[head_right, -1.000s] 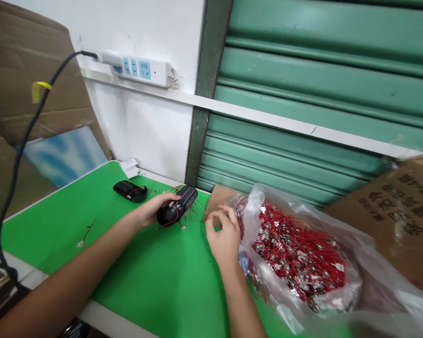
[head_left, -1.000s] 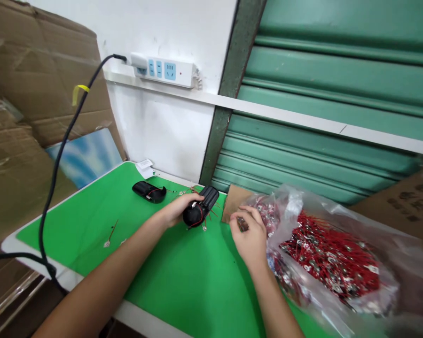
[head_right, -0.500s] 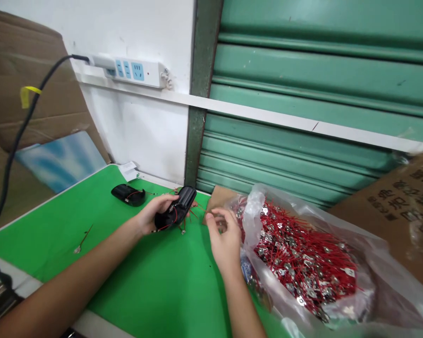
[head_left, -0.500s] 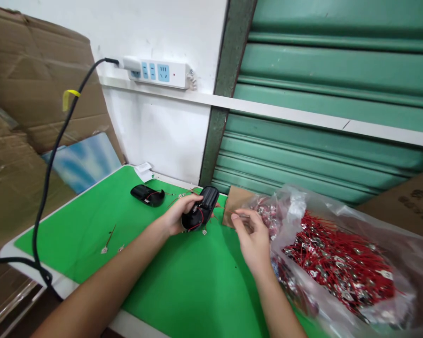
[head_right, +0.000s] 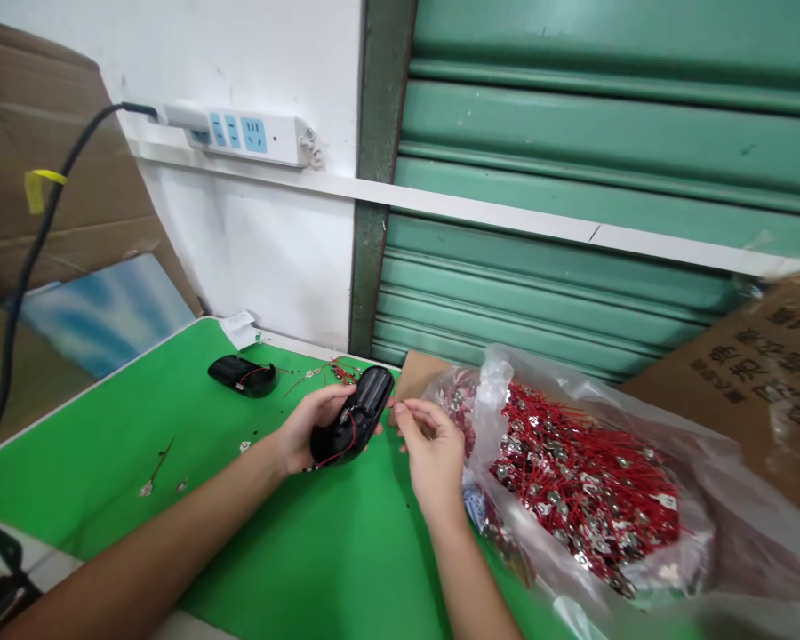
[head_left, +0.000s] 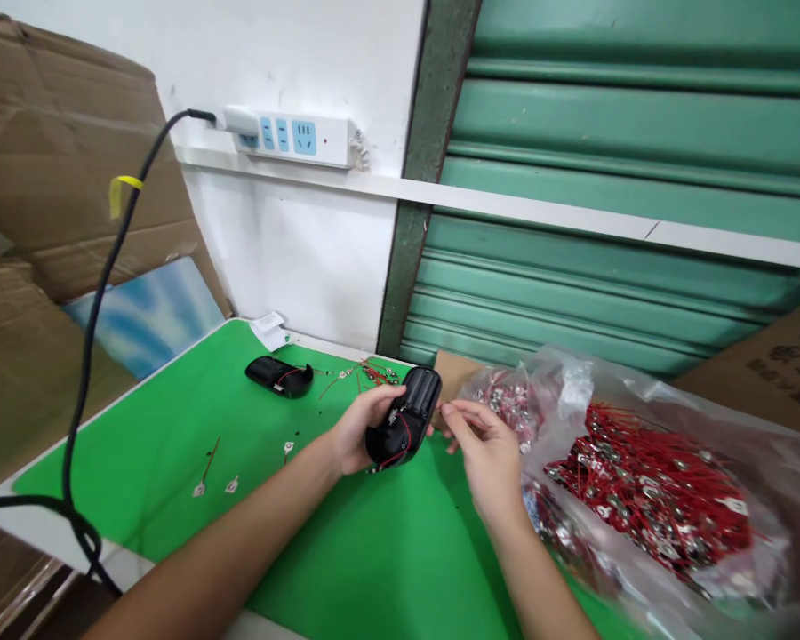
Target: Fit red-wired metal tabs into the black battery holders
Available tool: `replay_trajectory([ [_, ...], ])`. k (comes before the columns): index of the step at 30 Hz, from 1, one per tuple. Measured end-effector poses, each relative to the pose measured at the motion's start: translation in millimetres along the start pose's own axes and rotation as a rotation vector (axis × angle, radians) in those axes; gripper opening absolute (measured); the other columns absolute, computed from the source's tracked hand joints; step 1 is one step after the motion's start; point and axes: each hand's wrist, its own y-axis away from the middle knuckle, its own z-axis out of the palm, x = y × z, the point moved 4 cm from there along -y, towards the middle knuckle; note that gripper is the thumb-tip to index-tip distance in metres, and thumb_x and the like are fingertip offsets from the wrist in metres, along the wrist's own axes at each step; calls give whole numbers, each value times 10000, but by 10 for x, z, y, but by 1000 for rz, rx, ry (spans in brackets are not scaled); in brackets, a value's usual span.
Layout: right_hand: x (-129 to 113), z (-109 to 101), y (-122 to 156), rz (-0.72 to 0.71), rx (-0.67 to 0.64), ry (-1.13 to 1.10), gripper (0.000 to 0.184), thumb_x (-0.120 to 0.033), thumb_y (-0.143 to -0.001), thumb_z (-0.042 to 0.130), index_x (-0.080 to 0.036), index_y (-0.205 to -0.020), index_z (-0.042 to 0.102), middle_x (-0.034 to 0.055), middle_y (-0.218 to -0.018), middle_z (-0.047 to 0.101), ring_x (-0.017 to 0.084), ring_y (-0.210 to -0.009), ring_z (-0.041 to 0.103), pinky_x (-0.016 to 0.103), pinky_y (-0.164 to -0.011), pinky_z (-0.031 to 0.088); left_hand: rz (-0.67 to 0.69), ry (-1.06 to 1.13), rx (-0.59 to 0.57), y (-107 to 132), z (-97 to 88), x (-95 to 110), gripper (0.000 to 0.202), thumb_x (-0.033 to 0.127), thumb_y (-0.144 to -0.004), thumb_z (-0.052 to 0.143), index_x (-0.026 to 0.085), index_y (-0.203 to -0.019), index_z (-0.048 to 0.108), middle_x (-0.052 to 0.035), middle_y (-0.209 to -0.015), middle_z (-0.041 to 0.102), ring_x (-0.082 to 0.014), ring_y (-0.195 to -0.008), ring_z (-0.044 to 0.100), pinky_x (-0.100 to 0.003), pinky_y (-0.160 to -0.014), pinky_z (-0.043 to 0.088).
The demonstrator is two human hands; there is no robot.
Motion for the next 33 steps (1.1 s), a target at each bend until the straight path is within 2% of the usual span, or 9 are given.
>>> replay_trajectory([
  [6, -4, -43, -18, -36, 28, 47, 386, -527, -632, 844, -173, -775, 787, 88, -727, 749, 187, -556, 629, 262, -413, 464, -1, -5, -15, -13, -12, -12, 510, 449, -919, 471, 61, -1126, 728, -130, -810, 755, -146, -585, 614, -230, -588, 455],
  [10, -107, -140, 0, -245, 84, 248, 303, -482, -745, 781, -186, -802, 804, 74, -734, 762, 193, -600, 675, 284, -523, 522, 64, -119, 167, -67, -175, 3, 398, 387, -868, 554, 84, -1051, 736, -94, -833, 753, -148, -661, 621, -232, -678, 467],
  [13, -161, -100, 45, -386, -76, 365, 214, -410, -822, 736, -207, -804, 803, 44, -751, 774, 180, -628, 704, 275, -601, 547, 157, -300, 226, -95, -262, 34, 382, 326, -785, 620, 125, -1086, 740, -80, -1033, 771, -196, -909, 671, -269, -878, 482],
  [15, -164, -48, 84, -450, -187, 424, 178, -364, -855, 711, -214, -816, 798, 26, -769, 782, 170, -639, 714, 262, -610, 544, 202, -437, 236, -99, -282, 42, 395, 341, -769, 640, 140, -1091, 748, -85, -1182, 750, -246, -1131, 638, -318, -1038, 436],
  [17, -153, -6, 117, -498, -243, 465, 154, -325, -874, 693, -215, -833, 793, 15, -790, 788, 165, -659, 724, 256, -628, 544, 220, -542, 261, -96, -288, 37, 406, 384, -773, 655, 146, -1086, 756, -93, -1252, 728, -281, -1249, 581, -363, -1121, 388],
  [22, -99, 50, 149, -540, -277, 524, 140, -265, -899, 666, -212, -836, 779, 1, -783, 786, 156, -649, 723, 247, -601, 524, 223, -672, 233, -116, -259, -6, 432, 419, -837, 558, 157, -1114, 761, -84, -1212, 744, -285, -1175, 596, -397, -1085, 426],
  [27, -109, 45, 155, -598, -257, 561, 136, -239, -918, 656, -208, -853, 771, -7, -807, 788, 142, -646, 715, 240, -602, 510, 308, -734, 193, -155, -268, 5, 388, 397, -846, 503, 160, -1009, 764, -89, -1207, 740, -270, -1139, 583, -371, -1054, 433],
  [33, -124, 57, 164, -670, -259, 603, 123, -216, -927, 662, -200, -854, 759, -14, -793, 780, 132, -622, 698, 234, -597, 502, 272, -723, 212, -179, -298, -20, 341, 415, -831, 502, 164, -904, 721, -96, -1126, 734, -270, -1112, 571, -387, -1040, 429],
])
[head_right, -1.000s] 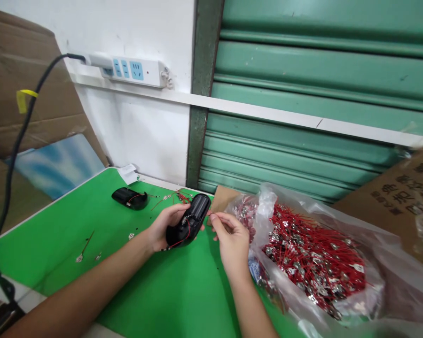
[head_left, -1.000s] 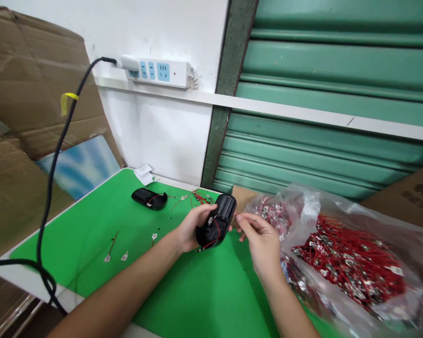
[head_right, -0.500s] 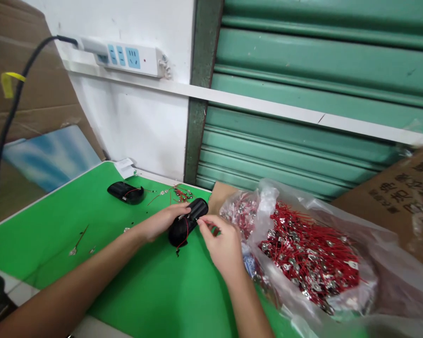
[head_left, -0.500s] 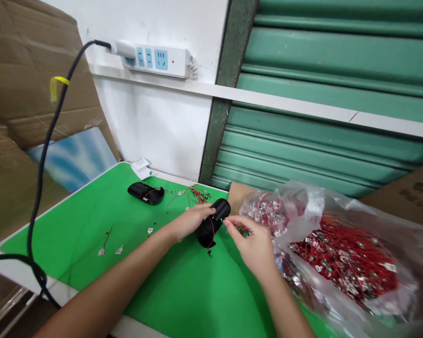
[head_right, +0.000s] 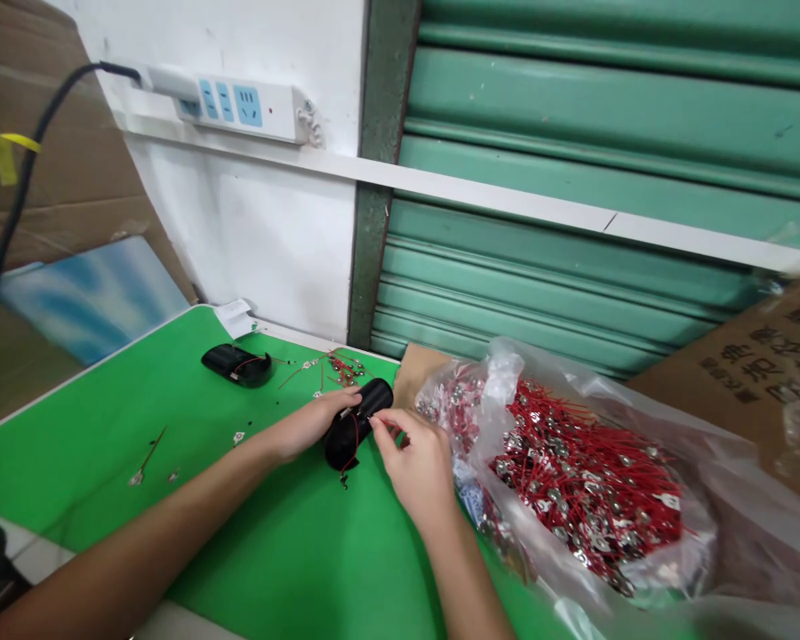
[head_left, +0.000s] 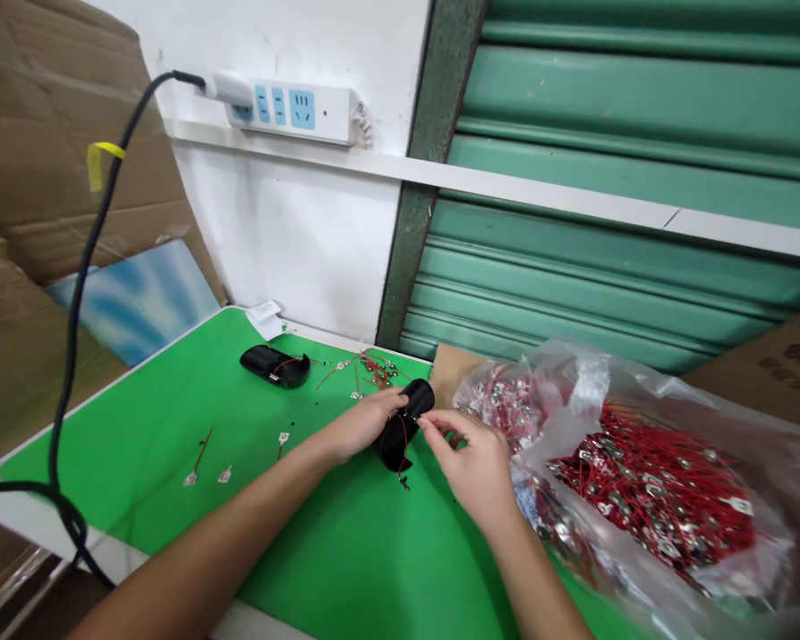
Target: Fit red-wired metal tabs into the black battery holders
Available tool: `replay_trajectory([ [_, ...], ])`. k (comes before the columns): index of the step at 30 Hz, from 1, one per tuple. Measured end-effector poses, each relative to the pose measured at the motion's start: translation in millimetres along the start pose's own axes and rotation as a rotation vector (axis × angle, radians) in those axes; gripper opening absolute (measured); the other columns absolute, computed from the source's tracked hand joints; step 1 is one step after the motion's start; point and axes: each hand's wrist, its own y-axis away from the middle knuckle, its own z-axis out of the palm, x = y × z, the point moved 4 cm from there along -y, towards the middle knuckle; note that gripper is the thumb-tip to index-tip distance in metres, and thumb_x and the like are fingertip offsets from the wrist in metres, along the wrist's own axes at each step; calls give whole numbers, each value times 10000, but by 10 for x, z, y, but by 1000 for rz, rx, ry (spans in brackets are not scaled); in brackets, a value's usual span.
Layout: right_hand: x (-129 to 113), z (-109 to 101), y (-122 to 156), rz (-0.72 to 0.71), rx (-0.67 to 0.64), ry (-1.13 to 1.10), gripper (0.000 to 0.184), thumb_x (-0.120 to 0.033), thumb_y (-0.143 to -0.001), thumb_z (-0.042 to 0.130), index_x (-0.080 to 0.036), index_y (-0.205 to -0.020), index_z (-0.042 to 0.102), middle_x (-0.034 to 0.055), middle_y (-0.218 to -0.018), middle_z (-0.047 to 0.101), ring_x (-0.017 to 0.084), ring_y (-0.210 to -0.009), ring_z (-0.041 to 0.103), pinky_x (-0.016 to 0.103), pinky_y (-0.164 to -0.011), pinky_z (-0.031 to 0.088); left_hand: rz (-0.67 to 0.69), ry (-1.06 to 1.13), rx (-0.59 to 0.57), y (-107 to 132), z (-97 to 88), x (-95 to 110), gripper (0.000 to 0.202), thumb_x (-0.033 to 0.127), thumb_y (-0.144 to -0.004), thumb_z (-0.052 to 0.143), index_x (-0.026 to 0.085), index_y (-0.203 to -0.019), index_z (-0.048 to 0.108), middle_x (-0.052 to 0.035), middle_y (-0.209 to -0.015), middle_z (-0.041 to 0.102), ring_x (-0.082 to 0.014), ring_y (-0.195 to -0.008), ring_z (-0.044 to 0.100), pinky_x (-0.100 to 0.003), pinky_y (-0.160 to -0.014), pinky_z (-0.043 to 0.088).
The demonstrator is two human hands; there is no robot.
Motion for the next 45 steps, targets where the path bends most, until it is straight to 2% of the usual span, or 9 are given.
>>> replay_trajectory([
  [12, -56, 20, 11, -46, 26, 13, 109, -202, -945, 666, -207, -872, 746, -11, -807, 773, 132, -644, 696, 231, -612, 517, -11, 111, -17, 31, 34, 32, 370, 399, -848, 510, 143, -1009, 723, -90, -1122, 728, -254, -1160, 567, -356, -1057, 424],
  [17, -55, 12, 3, -29, 44, -6, 107, -214, -945, 670, -211, -874, 751, -7, -816, 779, 131, -638, 698, 226, -600, 516, -66, 162, -28, 47, 42, 50, 381, 400, -846, 501, 140, -1027, 713, -91, -1072, 723, -244, -1099, 587, -354, -1018, 436],
  [21, -46, 41, 2, -19, 12, 5, 113, -225, -941, 661, -210, -868, 746, -5, -806, 777, 138, -633, 700, 230, -593, 518, -38, 124, -17, 35, 30, 49, 401, 407, -845, 485, 130, -1039, 701, -94, -1092, 713, -249, -1116, 570, -346, -999, 425],
  [26, -17, 59, 6, 34, 18, 39, 110, -242, -930, 660, -209, -873, 747, 5, -793, 776, 154, -625, 702, 253, -578, 516, -14, 84, -38, 21, 56, 16, 475, 453, -848, 479, 122, -1124, 680, -88, -1098, 699, -235, -1020, 575, -340, -936, 426],
  [35, -30, 40, 14, -19, -12, 146, 177, -245, -961, 602, -213, -857, 742, 13, -797, 774, 167, -642, 700, 275, -589, 500, -7, 12, 17, 23, 61, 18, 439, 397, -909, 436, 122, -1141, 687, -102, -1147, 696, -256, -1125, 565, -382, -1072, 402],
  [40, -20, 58, 30, -36, -22, 184, 182, -236, -967, 593, -206, -866, 740, 13, -796, 771, 168, -657, 704, 272, -580, 484, -49, 40, 0, 31, 97, 14, 458, 380, -919, 430, 118, -1210, 668, -106, -1190, 675, -249, -1103, 559, -389, -1052, 410],
  [45, -1, 60, 34, -23, -22, 185, 180, -242, -959, 594, -209, -853, 736, 14, -787, 767, 167, -652, 700, 272, -567, 478, -42, 52, 13, 32, 90, 8, 442, 397, -913, 456, 127, -1184, 676, -99, -1176, 673, -238, -1101, 550, -355, -1047, 411],
])
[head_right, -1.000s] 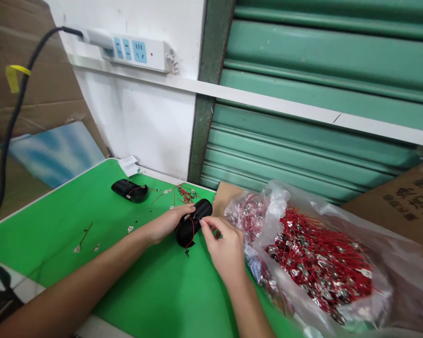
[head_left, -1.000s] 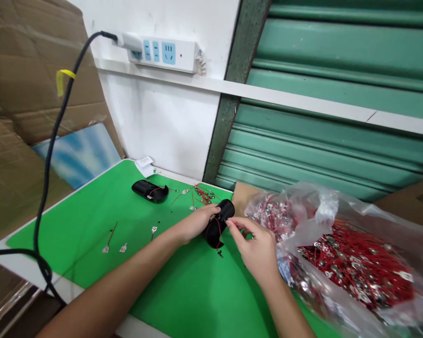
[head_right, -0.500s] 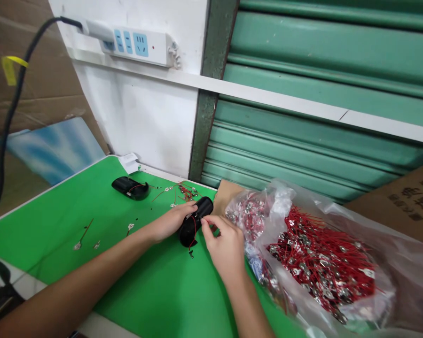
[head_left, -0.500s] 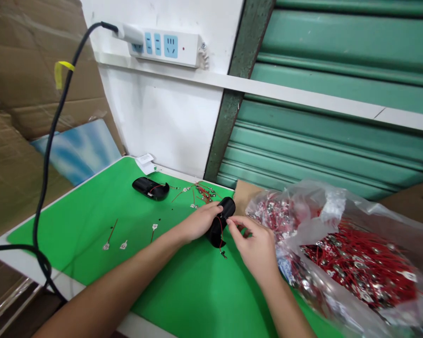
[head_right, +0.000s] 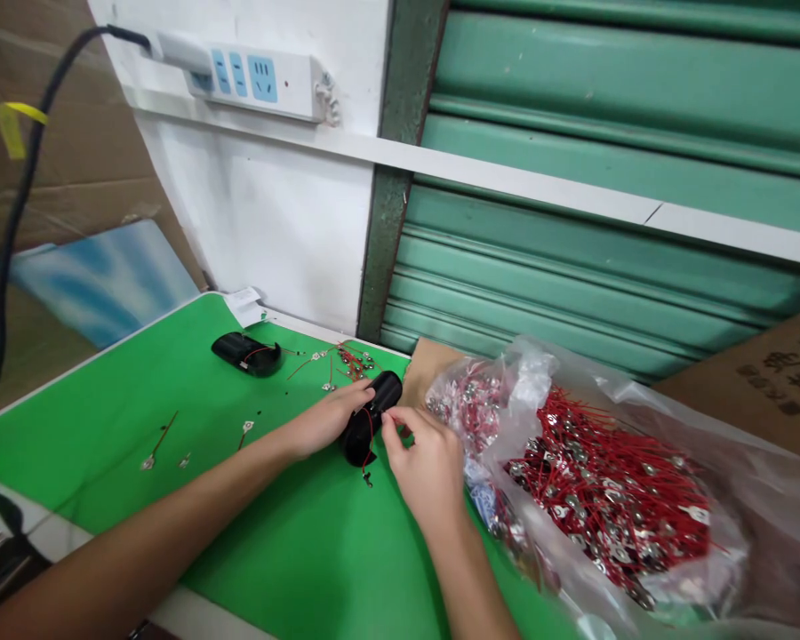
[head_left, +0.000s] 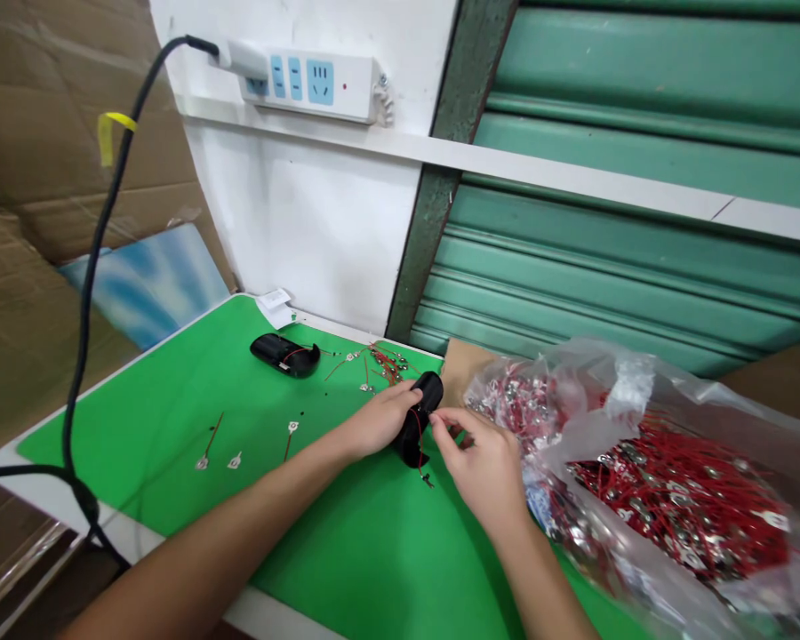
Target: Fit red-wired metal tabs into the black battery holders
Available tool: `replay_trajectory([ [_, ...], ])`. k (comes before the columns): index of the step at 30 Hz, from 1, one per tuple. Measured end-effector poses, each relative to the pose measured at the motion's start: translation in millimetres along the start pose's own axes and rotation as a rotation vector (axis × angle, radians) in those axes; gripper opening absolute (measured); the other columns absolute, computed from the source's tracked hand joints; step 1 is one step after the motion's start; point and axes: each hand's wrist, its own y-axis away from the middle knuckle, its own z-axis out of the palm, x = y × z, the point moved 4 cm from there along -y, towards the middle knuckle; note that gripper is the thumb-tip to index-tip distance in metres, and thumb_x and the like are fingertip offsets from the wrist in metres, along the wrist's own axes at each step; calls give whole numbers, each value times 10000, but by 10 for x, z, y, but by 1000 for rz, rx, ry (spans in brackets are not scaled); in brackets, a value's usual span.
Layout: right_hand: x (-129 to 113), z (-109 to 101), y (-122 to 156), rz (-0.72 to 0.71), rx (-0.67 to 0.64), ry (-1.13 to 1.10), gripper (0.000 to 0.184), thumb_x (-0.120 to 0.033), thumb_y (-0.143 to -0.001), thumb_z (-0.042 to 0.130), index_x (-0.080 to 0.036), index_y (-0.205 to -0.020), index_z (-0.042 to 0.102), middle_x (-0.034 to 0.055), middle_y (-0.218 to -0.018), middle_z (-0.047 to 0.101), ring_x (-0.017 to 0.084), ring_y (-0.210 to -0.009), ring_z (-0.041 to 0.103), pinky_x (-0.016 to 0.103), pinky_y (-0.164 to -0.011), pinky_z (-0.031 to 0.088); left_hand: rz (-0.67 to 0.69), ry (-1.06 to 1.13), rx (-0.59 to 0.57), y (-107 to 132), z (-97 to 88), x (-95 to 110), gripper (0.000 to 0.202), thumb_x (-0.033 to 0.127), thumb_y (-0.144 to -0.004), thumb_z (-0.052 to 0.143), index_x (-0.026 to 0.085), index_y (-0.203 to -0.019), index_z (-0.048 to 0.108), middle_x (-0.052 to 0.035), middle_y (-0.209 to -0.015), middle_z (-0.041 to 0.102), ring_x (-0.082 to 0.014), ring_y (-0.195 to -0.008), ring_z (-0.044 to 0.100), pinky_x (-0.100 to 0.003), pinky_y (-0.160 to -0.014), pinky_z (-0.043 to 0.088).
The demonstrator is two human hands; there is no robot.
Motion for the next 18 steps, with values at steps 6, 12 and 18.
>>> replay_trajectory([
  [6, -1, -7, -2, 7, -5, 4, 188, -254, -955, 587, -214, -838, 729, 16, -778, 764, 170, -647, 700, 271, -564, 477, -24, 27, 0, 22, 8, 2, 428, 383, -920, 449, 141, -1192, 675, -80, -1123, 664, -223, -1037, 551, -350, -1016, 415],
  [12, -22, -17, -15, -13, -33, 8, 202, -249, -955, 565, -221, -846, 732, 22, -778, 768, 176, -641, 701, 275, -576, 481, -42, 30, 4, 30, 26, 9, 409, 360, -926, 454, 134, -1173, 689, -77, -1108, 667, -219, -1040, 547, -332, -976, 428],
  [18, -22, -53, -23, -11, -9, -5, 179, -242, -949, 582, -215, -840, 722, 12, -781, 767, 173, -663, 712, 269, -594, 489, -8, -27, 1, 39, 20, 34, 432, 351, -941, 433, 106, -1191, 685, -82, -1057, 666, -206, -960, 544, -313, -889, 446],
])
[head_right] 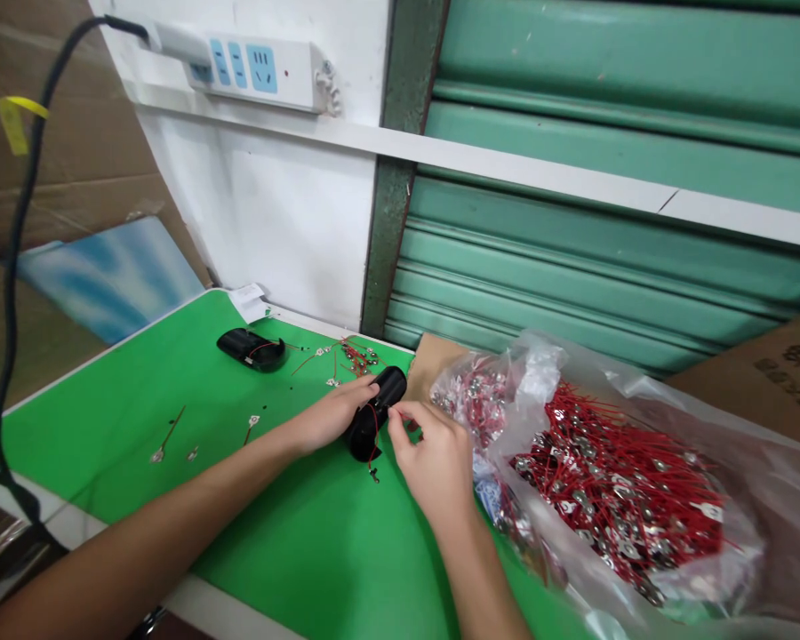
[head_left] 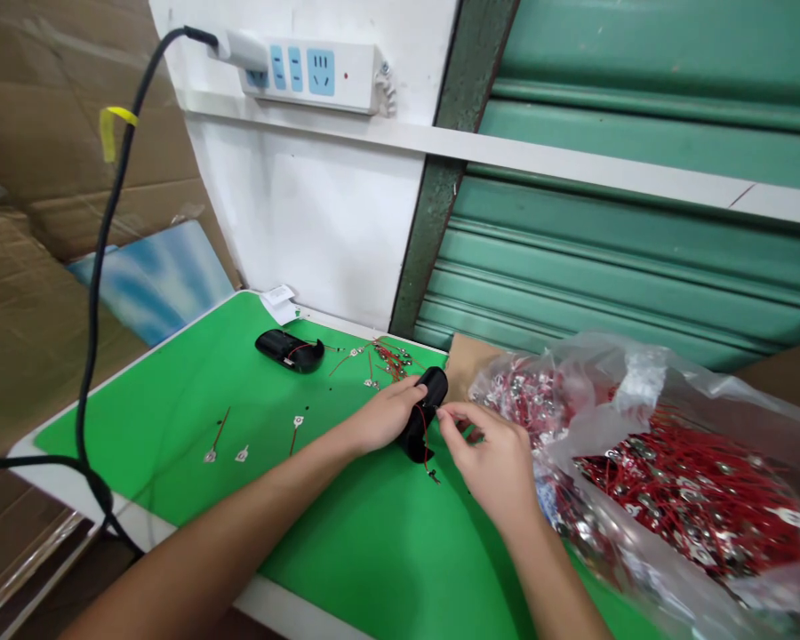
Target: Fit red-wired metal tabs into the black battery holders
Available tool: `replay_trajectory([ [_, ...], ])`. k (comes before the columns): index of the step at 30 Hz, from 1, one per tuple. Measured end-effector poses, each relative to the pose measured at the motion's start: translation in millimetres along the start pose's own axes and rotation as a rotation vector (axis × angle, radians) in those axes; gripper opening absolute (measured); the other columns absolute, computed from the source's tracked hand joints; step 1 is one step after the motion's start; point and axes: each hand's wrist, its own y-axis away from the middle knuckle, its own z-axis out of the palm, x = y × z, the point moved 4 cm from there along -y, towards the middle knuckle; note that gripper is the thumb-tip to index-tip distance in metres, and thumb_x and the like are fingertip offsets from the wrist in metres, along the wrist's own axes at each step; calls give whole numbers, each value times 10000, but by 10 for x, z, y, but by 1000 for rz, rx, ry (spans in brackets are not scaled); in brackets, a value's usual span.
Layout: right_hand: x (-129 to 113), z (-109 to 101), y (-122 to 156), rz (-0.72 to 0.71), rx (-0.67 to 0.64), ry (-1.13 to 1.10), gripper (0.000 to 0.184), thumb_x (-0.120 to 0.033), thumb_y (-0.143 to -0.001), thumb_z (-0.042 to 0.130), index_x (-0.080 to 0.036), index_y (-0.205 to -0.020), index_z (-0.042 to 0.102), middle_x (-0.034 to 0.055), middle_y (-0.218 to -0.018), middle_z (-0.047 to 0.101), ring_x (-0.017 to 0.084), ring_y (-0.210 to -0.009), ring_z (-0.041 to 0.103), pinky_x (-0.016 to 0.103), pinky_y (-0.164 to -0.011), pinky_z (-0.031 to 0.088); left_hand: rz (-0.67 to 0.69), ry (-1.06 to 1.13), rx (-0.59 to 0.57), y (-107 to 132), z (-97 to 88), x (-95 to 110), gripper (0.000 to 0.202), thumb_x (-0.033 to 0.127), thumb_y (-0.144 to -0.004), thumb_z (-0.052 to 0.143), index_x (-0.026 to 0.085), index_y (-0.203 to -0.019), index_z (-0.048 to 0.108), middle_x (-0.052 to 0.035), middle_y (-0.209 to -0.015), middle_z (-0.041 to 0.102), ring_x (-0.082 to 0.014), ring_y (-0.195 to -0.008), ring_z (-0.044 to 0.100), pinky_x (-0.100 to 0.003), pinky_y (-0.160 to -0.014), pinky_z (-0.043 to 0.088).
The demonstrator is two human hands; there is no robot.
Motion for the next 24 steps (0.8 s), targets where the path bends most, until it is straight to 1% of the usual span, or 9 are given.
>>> replay_trajectory([
  [2, 8, 4, 1, 6, -4, -7, 171, -237, -943, 591, -216, -831, 719, 8, -774, 764, 171, -662, 711, 266, -593, 488, -3, 1, -2, 5, 4, 3, 432, 356, -943, 432, 111, -1195, 683, -79, -1057, 667, -204, -955, 545, -310, -891, 443],
  [6, 18, 36, 7, 6, -41, -4, 185, -238, -943, 574, -222, -843, 729, 13, -785, 771, 177, -666, 711, 269, -580, 478, -21, 36, 10, 7, 13, -2, 410, 341, -936, 441, 122, -1190, 678, -78, -1114, 673, -209, -1024, 554, -306, -948, 438],
  [9, 26, 45, 14, 15, -50, 5, 191, -248, -945, 571, -223, -845, 732, 15, -783, 770, 178, -659, 706, 269, -573, 468, -11, 8, 3, 8, 17, -8, 405, 351, -933, 441, 120, -1162, 683, -76, -1081, 670, -209, -999, 548, -307, -933, 442],
  [12, 24, 59, 19, 16, -56, 17, 186, -252, -949, 577, -224, -846, 729, 17, -772, 764, 180, -648, 698, 272, -572, 460, 35, -24, -12, 10, 18, -8, 414, 366, -933, 434, 112, -1140, 688, -75, -1037, 662, -209, -965, 540, -312, -922, 441],
  [14, 13, 76, 23, 6, -48, 13, 182, -242, -958, 569, -218, -862, 722, 25, -777, 761, 182, -654, 696, 273, -581, 464, 65, -10, -11, 12, 18, -3, 420, 360, -935, 428, 111, -1160, 680, -78, -1058, 663, -214, -993, 548, -316, -953, 440],
  [17, -24, 98, 29, -30, -17, 15, 181, -215, -973, 548, -201, -877, 702, 36, -787, 751, 185, -676, 696, 276, -608, 472, 73, 0, 6, 23, 22, 9, 426, 344, -956, 403, 108, -1199, 661, -90, -1119, 667, -223, -1056, 563, -332, -1017, 431],
  [21, -86, 103, 36, -78, 21, 54, 173, -194, -986, 538, -193, -895, 686, 36, -788, 732, 187, -700, 691, 286, -646, 471, 85, -50, 57, 75, 34, 50, 415, 316, -989, 371, 102, -1211, 650, -108, -1205, 660, -229, -1166, 552, -339, -1093, 403],
  [24, -121, 108, 34, -110, 39, 69, 169, -177, -987, 539, -182, -911, 690, 43, -781, 721, 190, -705, 682, 290, -658, 474, 117, -77, 78, 125, 56, 79, 408, 316, -999, 361, 109, -1210, 643, -113, -1253, 649, -229, -1203, 540, -340, -1122, 387],
])
